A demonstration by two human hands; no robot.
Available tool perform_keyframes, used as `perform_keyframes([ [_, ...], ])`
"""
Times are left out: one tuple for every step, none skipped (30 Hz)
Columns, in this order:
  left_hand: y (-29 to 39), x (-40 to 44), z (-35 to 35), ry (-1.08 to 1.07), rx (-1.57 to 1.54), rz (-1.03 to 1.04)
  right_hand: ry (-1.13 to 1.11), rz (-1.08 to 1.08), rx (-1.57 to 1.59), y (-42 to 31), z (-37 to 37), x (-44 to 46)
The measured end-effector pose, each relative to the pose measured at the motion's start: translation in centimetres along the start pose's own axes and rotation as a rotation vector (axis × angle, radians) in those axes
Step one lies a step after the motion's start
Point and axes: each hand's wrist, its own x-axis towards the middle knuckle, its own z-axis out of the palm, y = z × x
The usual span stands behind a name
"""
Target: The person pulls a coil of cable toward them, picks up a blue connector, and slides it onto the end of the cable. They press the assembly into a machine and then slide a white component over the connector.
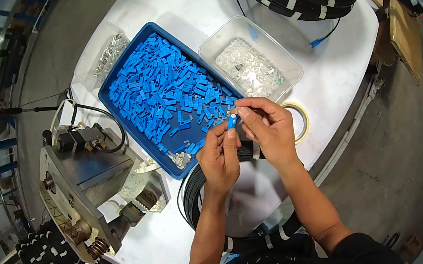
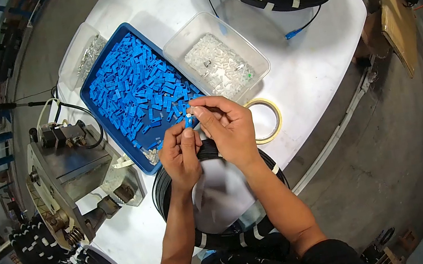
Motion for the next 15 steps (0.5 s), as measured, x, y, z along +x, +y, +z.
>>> perform_keyframes([
  [0.00, 0.00, 0.04, -0.001, 0.000, 0.001, 0.001, -0.001, 0.001, 0.07, 0.06, 0.04],
  [-0.02, -0.01, 0.09, 0.000, 0.022, 0.003, 0.014, -0.007, 0.006, 0.22, 0.16, 0.09],
  [-0.04, -0.02, 0.13, 0.003, 0.043, 0.005, 0.026, -0.012, 0.011, 0.29, 0.23, 0.10],
  [-0.05, -0.02, 0.14, 0.003, 0.043, 0.006, 0.026, -0.013, 0.010, 0.27, 0.25, 0.08],
  [-0.05, -0.02, 0.13, 0.006, 0.032, 0.006, 0.026, -0.014, -0.012, 0.24, 0.28, 0.05],
  [-0.07, -0.02, 0.11, 0.010, 0.022, 0.007, 0.026, -0.016, -0.034, 0.23, 0.31, 0.04],
  [-0.14, -0.01, 0.07, 0.011, 0.023, 0.009, 0.024, -0.017, -0.033, 0.22, 0.34, 0.07],
  [-0.25, -0.02, 0.03, 0.006, 0.019, 0.006, 0.023, -0.026, -0.049, 0.20, 0.34, 0.11],
  [-0.36, -0.05, -0.04, 0.002, 0.015, 0.001, 0.021, -0.035, -0.065, 0.18, 0.33, 0.13],
  [-0.54, -0.05, -0.09, 0.003, 0.016, 0.003, 0.020, -0.035, -0.064, 0.25, 0.22, 0.18],
  [-0.73, -0.08, -0.12, 0.007, 0.014, 0.007, 0.008, -0.032, -0.067, 0.39, 0.02, 0.20],
  [-0.82, -0.12, -0.14, 0.010, 0.012, 0.012, -0.002, -0.029, -0.070, 0.51, -0.12, 0.21],
  [-0.78, -0.10, -0.14, 0.010, 0.011, 0.012, -0.002, -0.029, -0.071, 0.55, -0.18, 0.26],
  [-0.70, -0.08, -0.15, 0.010, 0.024, 0.014, -0.006, -0.039, -0.108, 0.58, -0.24, 0.30],
  [-0.64, -0.06, -0.16, 0.010, 0.036, 0.016, -0.011, -0.049, -0.145, 0.58, -0.26, 0.35],
])
